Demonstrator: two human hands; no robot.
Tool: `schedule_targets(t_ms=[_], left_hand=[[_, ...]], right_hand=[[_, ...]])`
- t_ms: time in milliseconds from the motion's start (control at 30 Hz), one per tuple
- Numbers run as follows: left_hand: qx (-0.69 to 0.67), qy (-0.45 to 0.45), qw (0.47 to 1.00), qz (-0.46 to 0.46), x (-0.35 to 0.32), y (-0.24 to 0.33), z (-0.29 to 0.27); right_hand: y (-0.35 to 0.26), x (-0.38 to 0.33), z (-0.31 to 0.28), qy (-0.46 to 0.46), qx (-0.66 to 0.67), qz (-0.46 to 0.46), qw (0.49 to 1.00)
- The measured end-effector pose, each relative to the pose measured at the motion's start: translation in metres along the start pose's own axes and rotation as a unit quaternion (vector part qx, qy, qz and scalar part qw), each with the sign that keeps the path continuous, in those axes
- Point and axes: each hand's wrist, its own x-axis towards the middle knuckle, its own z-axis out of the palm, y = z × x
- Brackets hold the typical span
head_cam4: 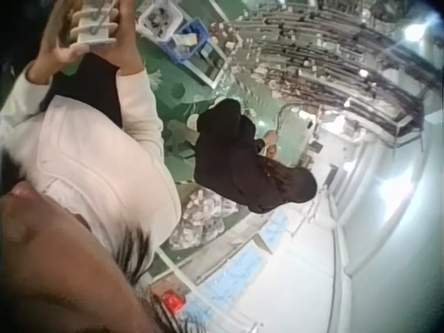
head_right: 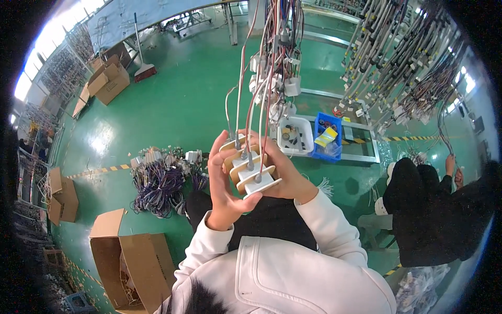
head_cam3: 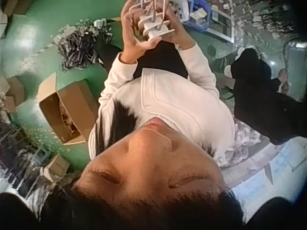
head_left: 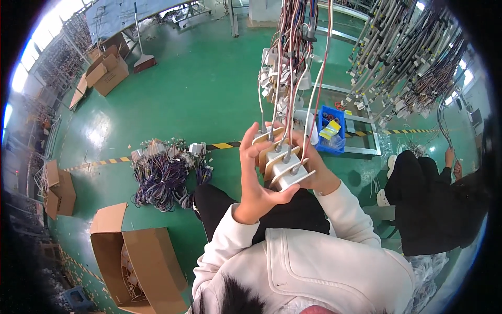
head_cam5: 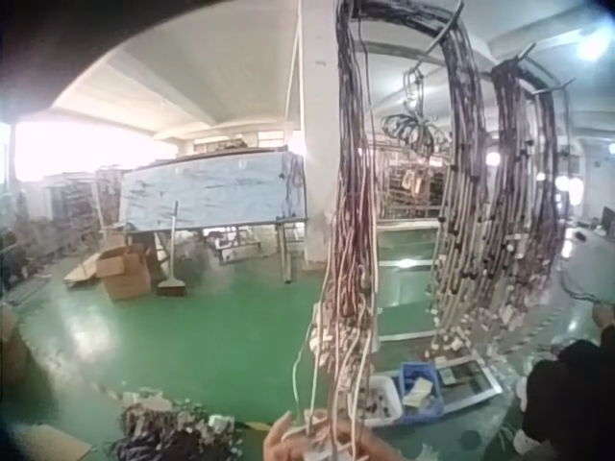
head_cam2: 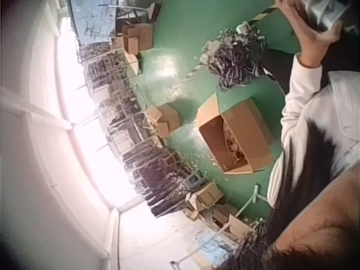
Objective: Organizing and bundling electrical wire harnesses and connectors in a factory.
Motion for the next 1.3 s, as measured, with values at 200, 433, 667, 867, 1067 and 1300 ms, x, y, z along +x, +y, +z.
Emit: schedule_targets(t_ms=[200, 433, 667, 867, 1067, 1300], left_hand=[[-0.04, 0.039, 0.998, -0.014, -0.003, -0.001, 0.007], [-0.028, 0.043, 0.998, 0.036, -0.003, 0.015, 0.014], [0.313, 0.041, 0.931, 0.184, -0.007, 0.03, -0.003], [0.23, 0.087, 0.962, 0.121, -0.009, 0.027, 0.006], [0.231, 0.063, 0.963, 0.125, -0.005, 0.025, 0.004], [0.217, 0.054, 0.965, 0.134, -0.01, 0.024, 0.004]], right_hand=[[-0.001, -0.006, -0.004, 0.015, -0.011, 0.012, 1.0], [0.001, -0.006, -0.006, 0.022, 0.145, 0.077, 0.986], [0.015, -0.011, -0.011, 0.027, 0.072, -0.013, 0.997], [0.007, -0.007, -0.007, 0.056, 0.118, 0.005, 0.991], [0.009, -0.006, -0.008, 0.067, 0.149, -0.011, 0.987], [-0.002, -0.004, -0.002, 0.115, 0.167, 0.092, 0.975]])
